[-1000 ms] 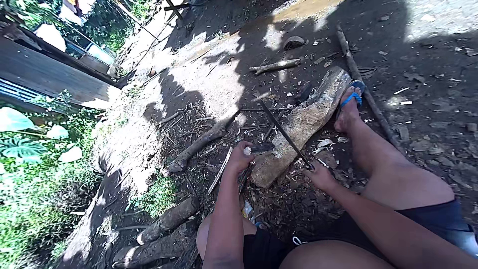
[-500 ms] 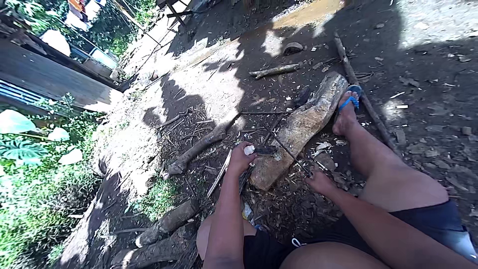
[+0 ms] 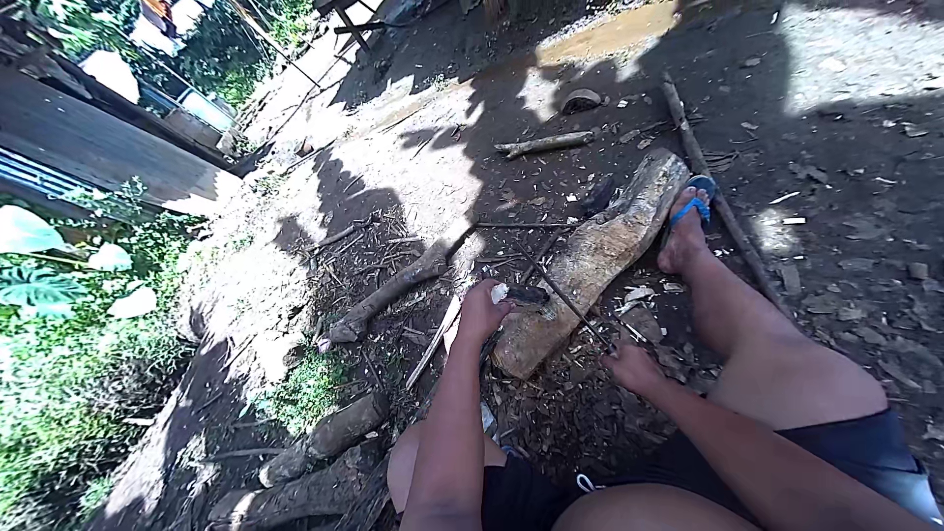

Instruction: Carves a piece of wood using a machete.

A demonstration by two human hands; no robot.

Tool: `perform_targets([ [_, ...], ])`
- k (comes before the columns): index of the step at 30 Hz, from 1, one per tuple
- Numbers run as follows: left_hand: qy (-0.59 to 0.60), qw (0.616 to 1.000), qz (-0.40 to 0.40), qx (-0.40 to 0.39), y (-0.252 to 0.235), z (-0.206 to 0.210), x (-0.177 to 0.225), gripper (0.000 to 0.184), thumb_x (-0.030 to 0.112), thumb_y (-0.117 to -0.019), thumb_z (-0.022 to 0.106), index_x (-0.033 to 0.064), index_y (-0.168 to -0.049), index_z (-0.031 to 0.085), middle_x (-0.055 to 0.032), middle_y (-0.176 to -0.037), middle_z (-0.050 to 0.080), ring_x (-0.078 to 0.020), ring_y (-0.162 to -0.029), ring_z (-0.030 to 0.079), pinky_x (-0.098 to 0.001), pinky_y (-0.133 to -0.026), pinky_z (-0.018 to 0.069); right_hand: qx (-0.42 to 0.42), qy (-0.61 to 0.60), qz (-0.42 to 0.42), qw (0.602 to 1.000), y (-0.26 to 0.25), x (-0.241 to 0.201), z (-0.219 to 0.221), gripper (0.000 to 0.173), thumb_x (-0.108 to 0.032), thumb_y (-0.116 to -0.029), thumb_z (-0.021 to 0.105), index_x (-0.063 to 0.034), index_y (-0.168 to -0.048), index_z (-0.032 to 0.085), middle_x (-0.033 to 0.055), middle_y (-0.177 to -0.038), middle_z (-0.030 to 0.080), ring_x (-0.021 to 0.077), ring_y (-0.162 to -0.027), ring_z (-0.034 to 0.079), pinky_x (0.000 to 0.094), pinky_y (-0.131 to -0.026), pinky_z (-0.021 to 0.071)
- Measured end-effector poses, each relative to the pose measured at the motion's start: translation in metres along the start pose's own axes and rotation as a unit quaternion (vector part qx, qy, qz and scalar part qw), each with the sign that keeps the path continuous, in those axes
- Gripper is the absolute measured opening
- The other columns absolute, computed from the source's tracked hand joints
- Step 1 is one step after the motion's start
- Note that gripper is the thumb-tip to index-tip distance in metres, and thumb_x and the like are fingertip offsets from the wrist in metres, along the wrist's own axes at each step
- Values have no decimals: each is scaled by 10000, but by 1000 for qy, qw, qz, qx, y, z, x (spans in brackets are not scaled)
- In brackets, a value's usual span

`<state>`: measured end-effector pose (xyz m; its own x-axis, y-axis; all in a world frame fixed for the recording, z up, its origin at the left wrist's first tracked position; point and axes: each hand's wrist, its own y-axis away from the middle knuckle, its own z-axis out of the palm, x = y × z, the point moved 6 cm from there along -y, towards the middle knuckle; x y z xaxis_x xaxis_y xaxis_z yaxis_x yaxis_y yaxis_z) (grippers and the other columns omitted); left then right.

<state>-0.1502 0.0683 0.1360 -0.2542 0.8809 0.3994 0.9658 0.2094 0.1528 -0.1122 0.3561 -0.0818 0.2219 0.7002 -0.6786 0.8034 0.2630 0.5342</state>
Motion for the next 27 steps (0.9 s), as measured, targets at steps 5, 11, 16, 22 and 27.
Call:
perform_targets([
  [5, -19, 999, 23, -45, -6, 12, 12, 563, 308, -871, 808, 102, -1359, 617, -154, -1224, 707, -309, -1149, 685, -563, -1021, 533, 36, -42, -111, 992, 29, -60, -33, 453, -464, -980, 633, -137, -1293, 637, 128, -906, 700, 306, -817, 688, 577, -771, 557],
  [11, -33, 998, 44, -19, -8, 11, 30, 517, 287, -881, 804, 64, -1315, 632, -161, -1177, 714, -320, -1095, 700, -564, -981, 555, 173, -94, -326, 924, 82, -145, -85, 406, -500, -985, 619, -111, -1081, 684, 23, -759, 654, 116, -639, 610, 349, -609, 540],
  [16, -31, 999, 34, -15, -11, 11, 31, 531, 272, -886, 802, 75, -1343, 616, -153, -1202, 707, -315, -1115, 692, -563, -993, 551, 110, -36, -244, 963, 44, -116, -57, 423, -515, -996, 583, -113, -1098, 668, 56, -775, 651, 189, -681, 634, 430, -659, 551],
  [22, -26, 999, -12, -27, -13, 7, 1, 587, 345, -897, 791, 90, -1384, 585, -166, -1196, 708, -311, -1129, 689, -562, -1012, 541, -17, 7, 9, 1000, -30, -6, -5, 373, -358, -944, 664, -28, -1118, 673, 209, -968, 703, 403, -926, 695, 659, -818, 538],
  [27, -32, 999, 20, -33, -11, 3, 2, 524, 300, -892, 795, 103, -1343, 614, -146, -1198, 710, -299, -1116, 694, -560, -1001, 547, 25, -42, -79, 996, 9, -60, -36, 383, -434, -962, 654, -111, -1167, 675, 106, -855, 683, 283, -782, 674, 567, -743, 553],
])
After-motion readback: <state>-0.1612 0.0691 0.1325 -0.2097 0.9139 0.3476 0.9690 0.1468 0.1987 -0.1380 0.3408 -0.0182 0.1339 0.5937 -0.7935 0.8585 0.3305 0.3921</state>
